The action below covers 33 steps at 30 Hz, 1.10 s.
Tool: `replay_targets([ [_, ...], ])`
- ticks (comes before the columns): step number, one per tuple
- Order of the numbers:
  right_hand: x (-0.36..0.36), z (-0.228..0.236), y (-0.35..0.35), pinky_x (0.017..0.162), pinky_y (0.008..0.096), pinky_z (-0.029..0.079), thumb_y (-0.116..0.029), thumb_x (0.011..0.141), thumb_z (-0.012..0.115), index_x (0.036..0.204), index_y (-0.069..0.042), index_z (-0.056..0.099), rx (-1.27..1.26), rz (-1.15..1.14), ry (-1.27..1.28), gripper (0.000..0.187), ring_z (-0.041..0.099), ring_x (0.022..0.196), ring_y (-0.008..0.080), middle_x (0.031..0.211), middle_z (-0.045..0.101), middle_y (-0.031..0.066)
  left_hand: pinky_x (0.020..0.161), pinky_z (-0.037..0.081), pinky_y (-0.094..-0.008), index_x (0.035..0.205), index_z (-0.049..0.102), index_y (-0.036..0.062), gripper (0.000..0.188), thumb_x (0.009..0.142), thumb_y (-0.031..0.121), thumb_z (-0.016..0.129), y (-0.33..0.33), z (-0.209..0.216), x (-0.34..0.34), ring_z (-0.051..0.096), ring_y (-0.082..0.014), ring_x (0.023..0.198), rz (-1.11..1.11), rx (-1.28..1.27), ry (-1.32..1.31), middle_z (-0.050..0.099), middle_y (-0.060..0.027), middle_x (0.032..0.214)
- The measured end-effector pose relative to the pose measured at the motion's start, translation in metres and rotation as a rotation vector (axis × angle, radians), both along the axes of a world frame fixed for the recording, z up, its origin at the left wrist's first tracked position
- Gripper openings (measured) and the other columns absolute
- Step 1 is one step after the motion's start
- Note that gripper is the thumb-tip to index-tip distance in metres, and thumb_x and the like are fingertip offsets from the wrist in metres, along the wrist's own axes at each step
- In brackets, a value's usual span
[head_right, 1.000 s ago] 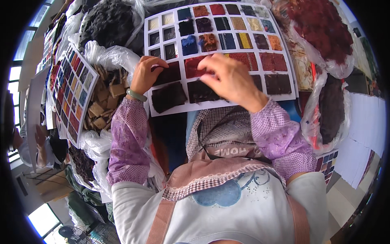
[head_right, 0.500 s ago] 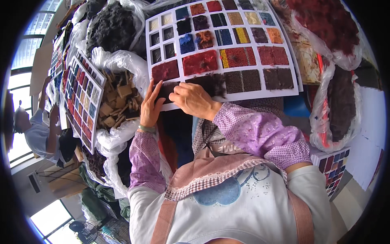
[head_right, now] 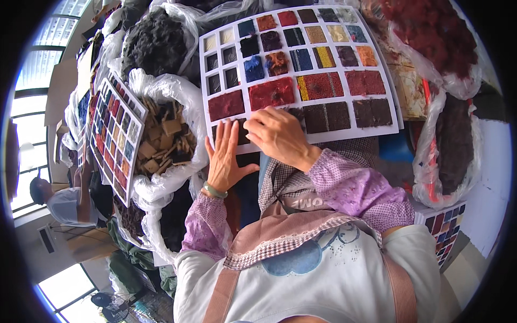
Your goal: Sorting various colored wool or fiber samples into a grid display.
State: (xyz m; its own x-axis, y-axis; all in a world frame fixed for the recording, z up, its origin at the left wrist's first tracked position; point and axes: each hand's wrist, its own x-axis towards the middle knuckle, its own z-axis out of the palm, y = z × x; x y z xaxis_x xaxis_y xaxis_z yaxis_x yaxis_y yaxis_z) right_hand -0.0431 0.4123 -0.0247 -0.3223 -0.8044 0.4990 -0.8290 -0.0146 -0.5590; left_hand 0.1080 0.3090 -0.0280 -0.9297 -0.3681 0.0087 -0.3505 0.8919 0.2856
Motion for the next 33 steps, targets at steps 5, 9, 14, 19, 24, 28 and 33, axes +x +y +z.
replay_targets([
  [5,-0.043,0.013,0.030,0.099,0.0492,0.025,-0.027,0.072,0.065,0.127,-0.016,0.040,0.437,-0.153,0.153,0.062,0.030,0.123,0.0286,0.134,0.032,0.0124,0.101,0.005,-0.0534,0.137,0.015,0.0072,0.103,0.061,0.059,0.061,-0.028,-0.014,-0.021,0.013,-0.0256,0.132,0.006,-0.123,-0.004,0.018,-0.0139,0.141],
  [9,-0.061,0.008,0.048,0.101,0.0494,0.021,-0.029,0.072,0.065,0.127,-0.017,0.040,0.517,-0.077,0.139,0.061,0.026,0.127,0.0256,0.136,0.030,0.0125,0.102,0.007,-0.0519,0.137,0.016,0.0076,0.097,0.066,0.057,0.059,-0.026,-0.012,-0.033,0.014,-0.0245,0.132,-0.006,-0.099,-0.032,0.018,-0.0127,0.141],
  [14,-0.105,0.047,0.027,0.094,0.0397,0.034,-0.026,0.074,0.062,0.115,-0.010,0.052,0.613,0.301,0.085,0.045,0.049,0.107,0.0307,0.120,0.049,0.0158,0.101,0.013,-0.0514,0.137,0.014,0.0096,0.098,0.064,0.050,0.065,-0.026,0.004,-0.020,0.013,-0.0231,0.132,-0.099,0.042,-0.162,0.016,-0.0114,0.142],
  [19,-0.157,0.069,-0.041,0.083,0.0370,0.044,-0.023,0.077,0.058,0.113,-0.006,0.053,0.641,0.484,0.007,0.040,0.056,0.097,0.0310,0.108,0.056,0.0175,0.101,0.016,-0.0516,0.136,0.022,0.0143,0.087,0.067,0.042,0.067,-0.029,0.015,-0.009,0.016,-0.0227,0.132,-0.103,0.186,-0.132,0.021,-0.0095,0.141],
  [24,-0.190,0.079,-0.127,0.068,0.0234,0.046,-0.013,0.080,0.054,0.097,-0.002,0.062,0.562,0.289,-0.365,0.021,0.059,0.070,0.0106,0.077,0.062,0.0052,0.078,0.046,-0.0308,0.107,0.059,0.0110,0.035,0.072,0.007,0.063,-0.057,0.050,0.019,0.060,-0.0247,0.091,0.591,0.592,0.407,0.063,-0.0115,0.095],
  [28,-0.182,0.046,-0.223,0.061,0.0272,0.046,-0.019,0.077,0.055,0.090,-0.005,0.063,0.362,0.330,-0.188,0.020,0.060,0.063,0.0136,0.070,0.063,0.0063,0.076,0.047,-0.0304,0.104,0.061,0.0107,0.034,0.071,0.002,0.062,-0.070,0.051,0.057,0.060,-0.0261,0.088,0.701,0.180,0.402,0.061,-0.0116,0.098],
  [33,-0.191,0.002,-0.322,0.079,0.0398,0.045,-0.022,0.078,0.052,0.104,-0.016,0.058,0.071,-0.011,0.222,0.027,0.057,0.091,0.0310,0.102,0.058,0.0142,0.077,0.046,-0.0313,0.102,0.061,0.0109,0.031,0.072,0.004,0.061,-0.080,0.080,0.048,0.059,-0.0267,0.090,0.652,0.099,0.464,0.061,-0.0110,0.098],
])
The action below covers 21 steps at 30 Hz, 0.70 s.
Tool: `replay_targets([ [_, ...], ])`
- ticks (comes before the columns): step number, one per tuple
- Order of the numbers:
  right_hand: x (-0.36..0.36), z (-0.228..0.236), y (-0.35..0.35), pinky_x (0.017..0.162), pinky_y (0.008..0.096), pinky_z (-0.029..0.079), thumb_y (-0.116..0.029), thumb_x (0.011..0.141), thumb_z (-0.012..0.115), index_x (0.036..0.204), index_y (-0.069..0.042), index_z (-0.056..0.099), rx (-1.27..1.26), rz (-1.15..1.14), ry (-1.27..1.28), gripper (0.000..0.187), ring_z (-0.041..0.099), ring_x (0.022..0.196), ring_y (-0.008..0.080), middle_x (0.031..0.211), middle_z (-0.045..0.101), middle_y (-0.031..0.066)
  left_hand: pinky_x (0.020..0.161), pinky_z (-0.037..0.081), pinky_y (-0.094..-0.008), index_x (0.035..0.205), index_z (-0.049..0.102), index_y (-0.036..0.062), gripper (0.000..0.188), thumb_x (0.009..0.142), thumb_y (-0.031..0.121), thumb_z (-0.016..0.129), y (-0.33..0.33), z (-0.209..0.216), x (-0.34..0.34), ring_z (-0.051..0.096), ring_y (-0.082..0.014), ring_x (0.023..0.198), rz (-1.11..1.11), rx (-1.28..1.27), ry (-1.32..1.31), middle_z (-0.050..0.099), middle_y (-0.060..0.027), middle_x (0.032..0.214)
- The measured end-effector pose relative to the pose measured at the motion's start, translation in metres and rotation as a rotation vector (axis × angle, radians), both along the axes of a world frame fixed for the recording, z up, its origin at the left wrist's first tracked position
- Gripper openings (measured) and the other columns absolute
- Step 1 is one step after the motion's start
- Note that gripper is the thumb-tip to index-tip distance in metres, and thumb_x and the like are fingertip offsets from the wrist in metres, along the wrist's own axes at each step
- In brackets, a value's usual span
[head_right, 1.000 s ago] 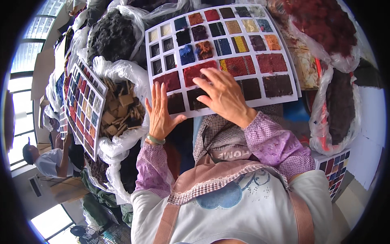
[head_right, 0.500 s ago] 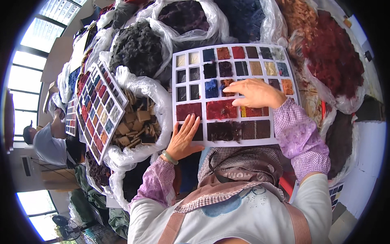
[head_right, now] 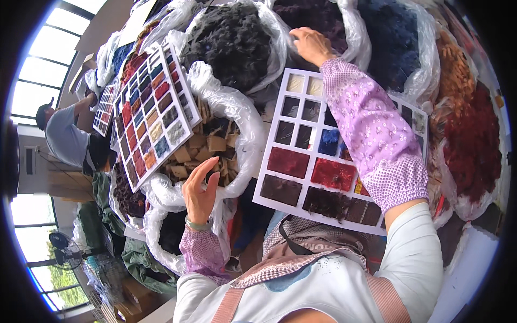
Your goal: Sorting various colored wool or fiber samples into a grid display.
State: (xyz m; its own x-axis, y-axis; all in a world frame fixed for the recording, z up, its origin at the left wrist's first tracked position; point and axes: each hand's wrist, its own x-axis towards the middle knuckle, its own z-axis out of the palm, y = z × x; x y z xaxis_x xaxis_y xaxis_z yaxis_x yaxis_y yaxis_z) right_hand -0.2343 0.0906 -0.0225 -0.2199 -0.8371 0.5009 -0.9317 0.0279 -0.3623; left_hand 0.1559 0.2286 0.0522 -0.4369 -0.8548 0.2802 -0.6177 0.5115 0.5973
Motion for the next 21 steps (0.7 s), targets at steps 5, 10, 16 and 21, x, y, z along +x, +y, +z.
replay_targets([
  [5,-0.059,-0.057,-0.019,0.085,0.0444,0.042,-0.019,0.080,0.049,0.120,-0.025,0.046,0.399,-0.133,0.162,0.041,0.051,0.100,0.0351,0.114,0.049,0.0163,0.079,0.045,-0.0356,0.105,0.059,0.0125,0.034,0.072,0.005,0.059,-0.011,-0.044,0.020,0.056,-0.0292,0.092,0.056,0.075,-0.144,0.057,-0.0129,0.106],
  [10,-0.051,-0.040,-0.016,0.083,0.0448,0.042,-0.019,0.075,0.056,0.115,-0.020,0.049,0.509,-0.255,0.133,0.040,0.049,0.103,0.0340,0.111,0.050,0.0161,0.083,0.041,-0.0391,0.118,0.048,0.0138,0.048,0.072,0.006,0.058,-0.040,-0.065,0.006,0.049,-0.0331,0.099,0.180,-0.107,-0.218,0.052,-0.0138,0.111],
  [16,-0.032,-0.013,-0.001,0.074,0.0387,0.046,-0.021,0.074,0.062,0.117,-0.019,0.047,0.016,-0.094,0.274,0.045,0.054,0.092,0.0284,0.101,0.052,0.0098,0.083,0.041,-0.0381,0.123,0.044,0.0157,0.060,0.067,0.002,0.061,-0.063,-0.100,0.011,0.049,-0.0342,0.096,0.245,-0.005,-0.342,0.054,-0.0127,0.109],
  [21,0.143,0.031,0.046,0.053,0.0324,0.049,-0.015,0.076,0.059,0.088,-0.014,0.058,-0.018,0.741,0.179,0.013,0.060,0.063,0.0231,0.070,0.056,0.0045,0.078,0.045,-0.0339,0.112,0.053,0.0112,0.047,0.067,-0.003,0.060,-0.026,-0.071,0.016,0.055,-0.0285,0.091,0.307,-0.225,0.003,0.057,-0.0118,0.103],
])
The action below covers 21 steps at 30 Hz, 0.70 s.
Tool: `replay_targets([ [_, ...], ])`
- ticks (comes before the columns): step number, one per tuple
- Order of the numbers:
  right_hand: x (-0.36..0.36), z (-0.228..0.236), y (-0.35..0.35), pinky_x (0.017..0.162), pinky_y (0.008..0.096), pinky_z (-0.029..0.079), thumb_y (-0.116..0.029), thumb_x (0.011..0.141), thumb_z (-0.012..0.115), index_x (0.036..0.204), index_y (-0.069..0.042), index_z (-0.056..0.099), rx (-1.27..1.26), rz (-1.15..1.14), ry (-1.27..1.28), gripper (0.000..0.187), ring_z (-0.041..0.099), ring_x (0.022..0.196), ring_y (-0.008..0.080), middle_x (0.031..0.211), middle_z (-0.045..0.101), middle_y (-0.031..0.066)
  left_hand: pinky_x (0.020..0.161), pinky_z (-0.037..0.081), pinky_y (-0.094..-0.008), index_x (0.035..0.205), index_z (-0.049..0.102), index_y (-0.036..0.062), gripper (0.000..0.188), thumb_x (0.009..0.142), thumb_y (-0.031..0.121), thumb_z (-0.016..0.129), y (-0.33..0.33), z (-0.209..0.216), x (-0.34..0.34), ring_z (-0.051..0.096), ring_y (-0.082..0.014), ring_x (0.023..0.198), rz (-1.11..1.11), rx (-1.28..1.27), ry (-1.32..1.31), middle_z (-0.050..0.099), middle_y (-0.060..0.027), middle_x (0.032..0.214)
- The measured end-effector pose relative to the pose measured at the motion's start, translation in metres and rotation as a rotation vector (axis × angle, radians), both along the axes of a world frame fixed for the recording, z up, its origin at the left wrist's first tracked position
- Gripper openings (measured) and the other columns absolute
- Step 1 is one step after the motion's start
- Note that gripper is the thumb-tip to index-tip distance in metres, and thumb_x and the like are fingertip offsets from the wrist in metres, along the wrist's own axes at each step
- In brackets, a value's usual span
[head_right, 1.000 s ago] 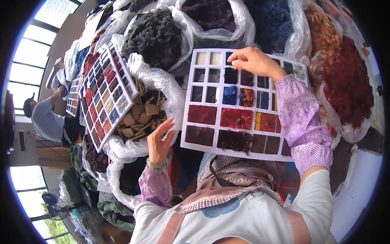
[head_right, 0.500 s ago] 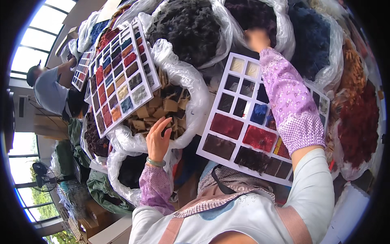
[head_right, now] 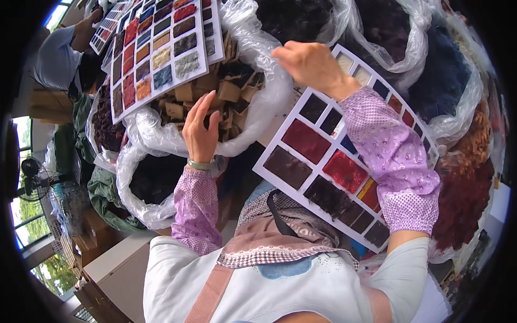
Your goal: Sorting various colored wool or fiber samples into a grid display.
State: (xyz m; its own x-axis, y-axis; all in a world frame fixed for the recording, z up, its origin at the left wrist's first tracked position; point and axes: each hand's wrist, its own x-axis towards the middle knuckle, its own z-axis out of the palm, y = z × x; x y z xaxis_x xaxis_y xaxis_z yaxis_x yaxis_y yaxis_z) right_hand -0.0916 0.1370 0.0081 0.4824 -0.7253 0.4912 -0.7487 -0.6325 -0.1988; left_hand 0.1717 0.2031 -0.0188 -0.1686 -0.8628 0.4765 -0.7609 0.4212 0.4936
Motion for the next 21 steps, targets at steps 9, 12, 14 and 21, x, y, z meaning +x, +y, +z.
replay_targets([
  [9,0.124,-0.070,0.007,0.050,0.0386,0.050,-0.009,0.074,0.050,0.104,-0.013,0.048,0.083,-0.139,0.294,0.030,0.062,0.059,0.0276,0.076,0.061,0.0129,0.079,0.042,-0.0392,0.104,0.057,0.0127,0.038,0.067,0.009,0.064,0.113,-0.086,0.163,0.049,-0.0302,0.095,0.545,0.337,-0.523,0.058,-0.0089,0.100],
  [12,0.123,-0.078,-0.001,0.058,0.0412,0.049,-0.013,0.074,0.054,0.108,-0.015,0.050,0.238,-0.139,0.253,0.034,0.060,0.066,0.0311,0.080,0.059,0.0125,0.081,0.041,-0.0364,0.095,0.061,0.0146,0.031,0.064,0.009,0.063,0.117,-0.075,0.156,0.047,-0.0313,0.092,0.410,0.433,-0.437,0.056,-0.0099,0.094],
  [14,0.117,-0.077,-0.006,0.058,0.0418,0.050,-0.012,0.074,0.052,0.103,-0.015,0.053,0.186,-0.133,0.122,0.029,0.060,0.067,0.0315,0.084,0.058,0.0103,0.080,0.041,-0.0364,0.093,0.062,0.0146,0.029,0.064,0.009,0.063,0.115,-0.074,0.159,0.047,-0.0310,0.093,0.396,0.459,-0.417,0.056,-0.0096,0.094],
  [21,0.123,-0.053,0.000,0.058,0.0388,0.051,-0.006,0.074,0.052,0.100,-0.014,0.054,0.083,-0.262,0.047,0.027,0.061,0.077,0.0290,0.092,0.053,0.0086,0.060,0.046,-0.0366,0.088,0.060,0.0099,0.016,0.074,0.019,0.059,0.072,-0.046,0.162,0.059,-0.0261,0.068,0.618,0.307,-0.147,0.061,-0.0069,0.075],
])
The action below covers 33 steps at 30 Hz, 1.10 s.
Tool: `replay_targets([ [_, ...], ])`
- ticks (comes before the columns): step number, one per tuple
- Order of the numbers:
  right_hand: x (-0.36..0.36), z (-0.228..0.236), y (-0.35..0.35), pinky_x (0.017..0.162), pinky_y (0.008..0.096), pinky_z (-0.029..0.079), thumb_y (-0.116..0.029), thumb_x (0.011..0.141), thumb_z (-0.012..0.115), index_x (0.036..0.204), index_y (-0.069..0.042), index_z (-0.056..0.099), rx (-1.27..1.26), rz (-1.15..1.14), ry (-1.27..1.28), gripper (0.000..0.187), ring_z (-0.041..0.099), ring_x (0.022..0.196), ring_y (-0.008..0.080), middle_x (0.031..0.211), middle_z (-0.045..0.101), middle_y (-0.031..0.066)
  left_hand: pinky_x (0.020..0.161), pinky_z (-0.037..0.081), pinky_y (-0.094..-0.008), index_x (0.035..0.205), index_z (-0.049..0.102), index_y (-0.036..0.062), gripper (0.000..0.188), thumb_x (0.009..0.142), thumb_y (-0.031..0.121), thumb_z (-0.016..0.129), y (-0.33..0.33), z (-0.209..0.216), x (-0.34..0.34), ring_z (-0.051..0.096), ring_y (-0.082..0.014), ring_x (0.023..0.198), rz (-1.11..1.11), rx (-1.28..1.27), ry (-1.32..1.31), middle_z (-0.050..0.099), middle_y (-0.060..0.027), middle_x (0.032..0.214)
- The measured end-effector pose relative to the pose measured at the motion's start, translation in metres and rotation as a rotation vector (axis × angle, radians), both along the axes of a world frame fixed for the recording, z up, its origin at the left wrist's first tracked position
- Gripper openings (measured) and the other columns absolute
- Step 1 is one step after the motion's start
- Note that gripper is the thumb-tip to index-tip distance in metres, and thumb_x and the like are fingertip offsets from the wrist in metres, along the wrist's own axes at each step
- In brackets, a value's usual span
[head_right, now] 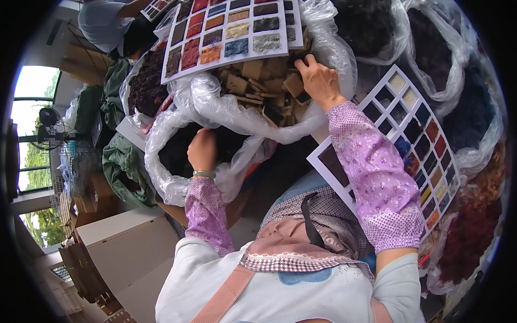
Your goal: Sorting various colored wool or fiber samples into a grid display.
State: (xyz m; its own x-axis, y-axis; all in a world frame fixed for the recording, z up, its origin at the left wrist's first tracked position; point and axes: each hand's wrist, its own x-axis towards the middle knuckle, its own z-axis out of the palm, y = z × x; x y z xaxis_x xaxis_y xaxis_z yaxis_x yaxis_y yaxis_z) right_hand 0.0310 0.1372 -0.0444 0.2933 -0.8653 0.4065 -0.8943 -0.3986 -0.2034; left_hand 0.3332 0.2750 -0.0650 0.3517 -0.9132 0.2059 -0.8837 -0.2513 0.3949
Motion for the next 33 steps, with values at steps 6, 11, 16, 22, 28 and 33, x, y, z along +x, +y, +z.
replay_targets([
  [6,-0.003,-0.014,-0.013,0.061,0.0401,0.050,-0.004,0.068,0.057,0.096,-0.014,0.056,0.110,-0.067,0.166,0.029,0.061,0.074,0.0294,0.087,0.055,0.0107,0.068,0.044,-0.0456,0.092,0.058,0.0060,0.028,0.070,0.023,0.063,-0.022,-0.023,-0.024,0.056,-0.0358,0.080,0.028,0.016,0.099,0.058,-0.0142,0.089],
  [11,-0.015,-0.007,0.001,0.059,0.0423,0.048,-0.010,0.071,0.057,0.086,-0.009,0.055,0.038,-0.067,-0.146,0.015,0.060,0.070,0.0327,0.083,0.057,0.0121,0.064,0.047,-0.0352,0.086,0.063,0.0058,0.026,0.064,0.019,0.068,-0.007,-0.031,-0.013,0.060,-0.0262,0.071,0.041,0.061,0.367,0.061,-0.0110,0.075],
  [16,-0.013,0.024,0.004,0.060,0.0441,0.047,-0.012,0.070,0.055,0.084,-0.007,0.050,0.052,0.022,-0.237,0.016,0.058,0.069,0.0358,0.076,0.057,0.0141,0.067,0.048,-0.0285,0.091,0.062,0.0038,0.027,0.064,0.005,0.064,0.003,-0.032,-0.001,0.061,-0.0165,0.071,0.027,0.043,0.483,0.063,-0.0085,0.074],
  [22,-0.038,0.072,0.017,0.061,0.0424,0.046,-0.011,0.071,0.054,0.090,-0.008,0.049,-0.001,0.065,-0.452,0.020,0.058,0.072,0.0350,0.075,0.059,0.0168,0.053,0.050,-0.0276,0.103,0.049,-0.0057,0.037,0.070,0.007,0.058,-0.023,-0.047,-0.002,0.062,-0.0192,0.068,-0.052,0.169,0.583,0.060,-0.0147,0.089],
  [28,-0.092,0.075,0.036,0.067,0.0343,0.047,-0.008,0.074,0.050,0.099,-0.005,0.053,0.159,0.018,-0.544,0.025,0.061,0.074,0.0276,0.082,0.060,0.0157,0.058,0.047,-0.0334,0.094,0.050,0.0001,0.036,0.066,0.019,0.061,-0.005,-0.049,-0.020,0.060,-0.0248,0.063,0.021,-0.045,0.502,0.059,-0.0133,0.080],
  [33,-0.141,0.075,0.056,0.076,0.0321,0.046,-0.007,0.077,0.044,0.106,-0.007,0.055,0.139,-0.046,-0.483,0.030,0.059,0.085,0.0263,0.093,0.061,0.0149,0.063,0.046,-0.0360,0.088,0.054,0.0032,0.035,0.065,0.029,0.060,0.012,-0.014,-0.025,0.058,-0.0284,0.065,-0.012,0.052,0.189,0.058,-0.0139,0.071],
])
